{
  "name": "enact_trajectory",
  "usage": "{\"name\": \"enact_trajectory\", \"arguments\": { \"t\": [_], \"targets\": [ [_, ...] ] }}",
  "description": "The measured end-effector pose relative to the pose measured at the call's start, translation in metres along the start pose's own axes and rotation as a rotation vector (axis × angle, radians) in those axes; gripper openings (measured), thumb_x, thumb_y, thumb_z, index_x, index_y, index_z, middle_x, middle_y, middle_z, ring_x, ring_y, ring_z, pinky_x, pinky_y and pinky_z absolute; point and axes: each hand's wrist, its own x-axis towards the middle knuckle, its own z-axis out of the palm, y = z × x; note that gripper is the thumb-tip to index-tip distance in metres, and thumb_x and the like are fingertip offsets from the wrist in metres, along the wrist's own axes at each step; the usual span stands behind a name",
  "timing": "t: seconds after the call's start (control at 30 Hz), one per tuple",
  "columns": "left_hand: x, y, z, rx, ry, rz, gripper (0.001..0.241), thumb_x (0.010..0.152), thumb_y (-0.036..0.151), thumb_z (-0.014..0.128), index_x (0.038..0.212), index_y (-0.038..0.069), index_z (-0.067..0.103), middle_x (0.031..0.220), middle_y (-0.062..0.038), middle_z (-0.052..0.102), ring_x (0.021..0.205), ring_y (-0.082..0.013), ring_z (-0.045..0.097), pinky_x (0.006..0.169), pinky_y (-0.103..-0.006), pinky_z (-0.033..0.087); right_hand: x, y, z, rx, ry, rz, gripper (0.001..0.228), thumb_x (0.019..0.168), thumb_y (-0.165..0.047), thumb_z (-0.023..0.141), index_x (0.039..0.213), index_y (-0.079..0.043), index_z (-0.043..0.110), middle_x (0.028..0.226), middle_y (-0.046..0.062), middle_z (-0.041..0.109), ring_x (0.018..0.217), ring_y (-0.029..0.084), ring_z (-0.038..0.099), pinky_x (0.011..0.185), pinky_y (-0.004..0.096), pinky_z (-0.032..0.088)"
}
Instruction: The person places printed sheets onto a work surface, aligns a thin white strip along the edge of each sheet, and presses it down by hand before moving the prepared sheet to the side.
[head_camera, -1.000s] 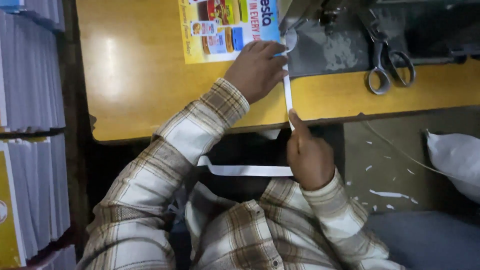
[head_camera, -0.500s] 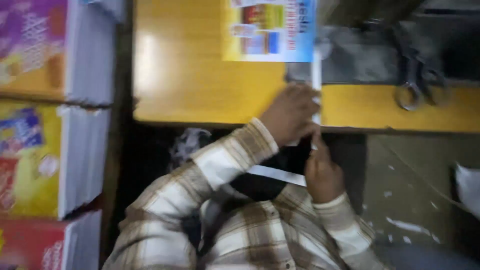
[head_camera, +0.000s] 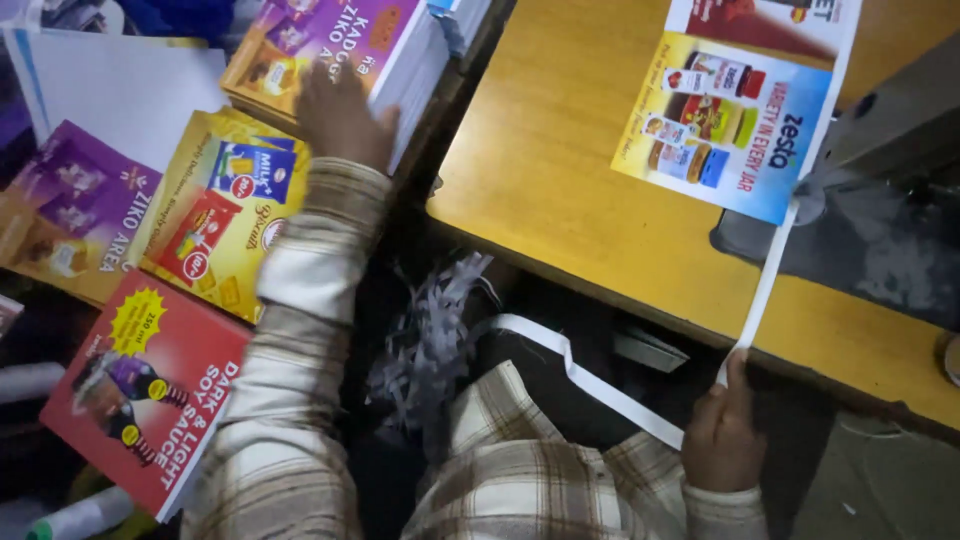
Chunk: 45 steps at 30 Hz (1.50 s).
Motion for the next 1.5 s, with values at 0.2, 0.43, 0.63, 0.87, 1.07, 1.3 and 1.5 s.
{"name": "enact_trajectory", "arguments": {
  "t": [0.2, 0.43, 0.63, 0.87, 1.07, 1.3, 1.5],
  "targets": [
    [-0.013, -0.004, -0.04, 0.063, -0.178, -0.016, 0.031, 0.103, 0.036, 0.075, 0.117, 0.009, 0.072, 0.115, -0.013, 0.07, 0.101, -0.0326, 0.067, 0.086, -0.0505, 0.053, 0.002, -0.002, -0.001, 0.09, -0.009, 0.043, 0.053, 0.117, -0.016, 0.047, 0.168, -0.008, 0.054, 0.138, 0.019, 0.072, 0.079, 0.047, 0.068, 0.068, 0.051, 0.05],
    [0.001, -0.026, -0.026, 0.001, 0.146, 0.075, 0.03, 0.111, 0.026, 0.06, 0.087, 0.013, 0.073, 0.079, -0.014, 0.072, 0.068, -0.037, 0.067, 0.053, -0.0553, 0.047, 0.0, -0.004, -0.007, -0.003, 0.032, -0.03, 0.053, 0.116, -0.015, 0.048, 0.168, -0.008, 0.057, 0.126, 0.016, 0.08, 0.067, 0.043, 0.068, 0.061, 0.049, 0.049],
    [-0.079, 0.117, -0.052, 0.0, 0.298, 0.583, 0.01, 0.089, 0.009, 0.065, 0.097, 0.004, 0.064, 0.098, -0.017, 0.065, 0.075, -0.0332, 0.064, 0.051, -0.0433, 0.054, 0.008, -0.032, -0.03, 0.436, -0.16, 0.341, 0.062, 0.112, -0.04, 0.039, 0.17, -0.019, 0.046, 0.069, 0.006, 0.059, 0.063, 0.019, 0.056, 0.064, 0.036, 0.046],
    [-0.242, 0.298, -0.001, -0.109, -0.03, 0.736, 0.02, 0.083, 0.032, 0.075, 0.09, 0.014, 0.071, 0.077, -0.004, 0.064, 0.059, -0.0239, 0.07, 0.047, -0.0435, 0.058, 0.007, -0.027, -0.034, 0.592, -0.078, 0.357, 0.057, 0.111, -0.033, 0.046, 0.166, -0.018, 0.052, 0.067, 0.014, 0.066, 0.061, 0.025, 0.065, 0.063, 0.041, 0.052],
    [-0.288, 0.332, -0.002, -0.209, -0.435, 0.869, 0.026, 0.097, 0.03, 0.061, 0.103, 0.009, 0.074, 0.098, -0.01, 0.069, 0.084, -0.0316, 0.076, 0.058, -0.049, 0.06, 0.013, -0.029, -0.046, 0.778, -0.059, 0.279, 0.063, 0.113, -0.052, 0.041, 0.161, -0.013, 0.056, 0.139, 0.021, 0.072, 0.125, 0.029, 0.067, 0.108, 0.051, 0.051],
    [-0.224, 0.309, -0.008, -0.553, -0.39, 1.048, 0.059, 0.091, 0.055, 0.064, 0.114, 0.003, 0.079, 0.125, -0.024, 0.071, 0.101, -0.0482, 0.075, 0.08, -0.0613, 0.059, 0.004, -0.001, -0.018, 1.011, -0.055, 0.259, 0.06, 0.117, -0.039, 0.034, 0.167, -0.007, 0.042, 0.057, 0.012, 0.061, 0.052, 0.02, 0.062, 0.058, 0.029, 0.044],
    [-0.18, 0.324, 0.067, -0.492, -0.212, 1.063, 0.043, 0.097, 0.033, 0.075, 0.134, 0.011, 0.071, 0.14, -0.016, 0.063, 0.133, -0.0403, 0.062, 0.11, -0.058, 0.047, 0.009, -0.032, -0.028, 0.982, -0.047, 0.32, 0.059, 0.113, -0.041, 0.042, 0.167, -0.02, 0.044, 0.059, 0.009, 0.06, 0.051, 0.017, 0.06, 0.052, 0.024, 0.032]
  ]
}}
